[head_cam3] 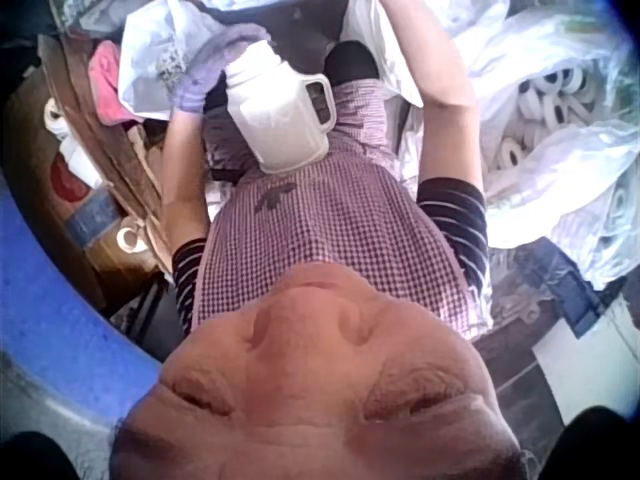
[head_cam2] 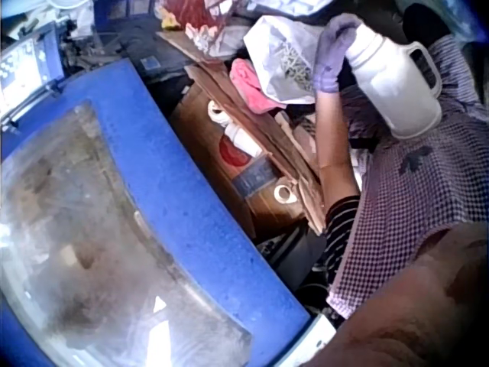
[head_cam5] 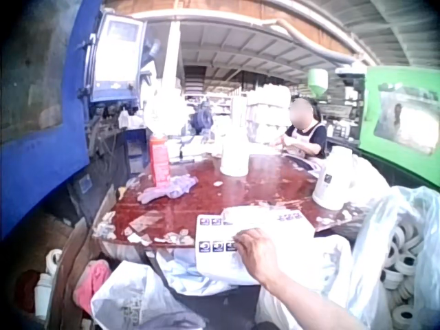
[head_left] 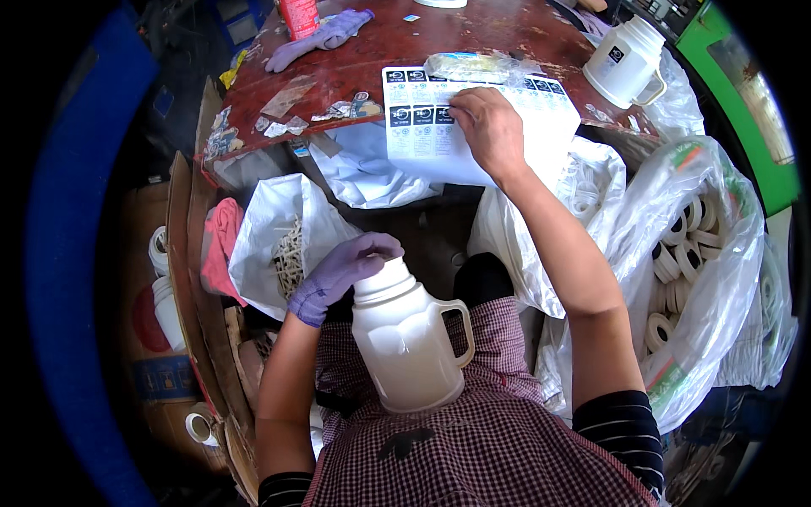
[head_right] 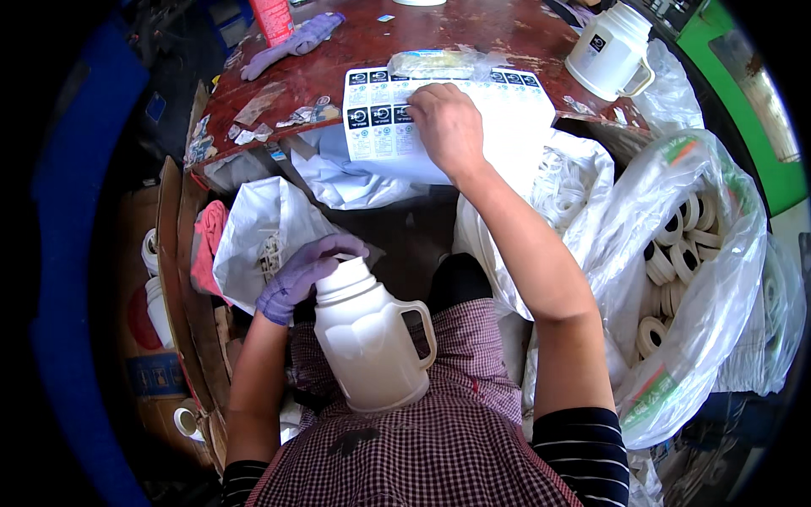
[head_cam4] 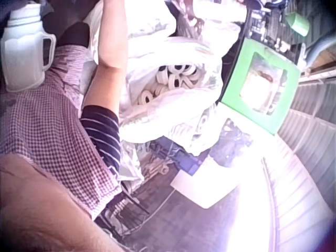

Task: The person sits on the floor and repeatedly picks up white plastic jugs, applies a small label to the side of each jug, and places the labeled jugs on a nearby table. The person also handles a roll of labels and plastic bags during the process.

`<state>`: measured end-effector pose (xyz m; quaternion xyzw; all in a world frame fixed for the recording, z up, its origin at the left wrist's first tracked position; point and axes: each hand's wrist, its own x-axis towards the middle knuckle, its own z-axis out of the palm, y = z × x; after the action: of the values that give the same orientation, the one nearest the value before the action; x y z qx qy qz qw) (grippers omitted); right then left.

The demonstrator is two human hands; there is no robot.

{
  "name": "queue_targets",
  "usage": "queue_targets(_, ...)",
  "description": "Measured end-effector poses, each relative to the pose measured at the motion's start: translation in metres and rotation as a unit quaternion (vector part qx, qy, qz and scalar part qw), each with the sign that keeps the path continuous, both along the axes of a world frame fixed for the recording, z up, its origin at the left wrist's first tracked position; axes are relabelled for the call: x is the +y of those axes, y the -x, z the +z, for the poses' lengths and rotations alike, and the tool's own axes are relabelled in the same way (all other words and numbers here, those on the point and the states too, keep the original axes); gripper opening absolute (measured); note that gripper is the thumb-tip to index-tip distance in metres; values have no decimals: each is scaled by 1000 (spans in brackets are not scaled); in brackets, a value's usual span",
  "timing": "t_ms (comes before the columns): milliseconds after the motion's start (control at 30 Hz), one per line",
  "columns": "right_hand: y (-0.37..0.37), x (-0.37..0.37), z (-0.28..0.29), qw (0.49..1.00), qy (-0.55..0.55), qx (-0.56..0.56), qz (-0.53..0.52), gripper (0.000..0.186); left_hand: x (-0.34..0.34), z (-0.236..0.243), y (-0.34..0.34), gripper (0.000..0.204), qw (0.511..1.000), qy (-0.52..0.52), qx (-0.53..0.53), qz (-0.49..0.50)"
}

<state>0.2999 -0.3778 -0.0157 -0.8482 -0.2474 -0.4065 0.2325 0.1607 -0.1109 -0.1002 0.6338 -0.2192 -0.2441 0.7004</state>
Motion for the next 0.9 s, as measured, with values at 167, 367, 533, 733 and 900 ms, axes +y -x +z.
queue_targets(167,-6,-4,-13,998,-48,27,15,8,-4,-14,29,67,994,-34,49,89)
queue_targets(367,54,-2,-19,996,59,-43,54,11,-2,-25,32,49,978,51,142,146)
queue_targets(533,160,-25,-23,964,-33,172,202,13,7,-40,33,45,966,-11,143,215)
queue_targets(733,205,-45,-18,813,-295,462,197,17,-19,-39,23,47,975,-77,105,181)
queue_targets(900,231,-25,-38,749,-302,531,255,22,-31,-30,24,37,978,-156,6,135)
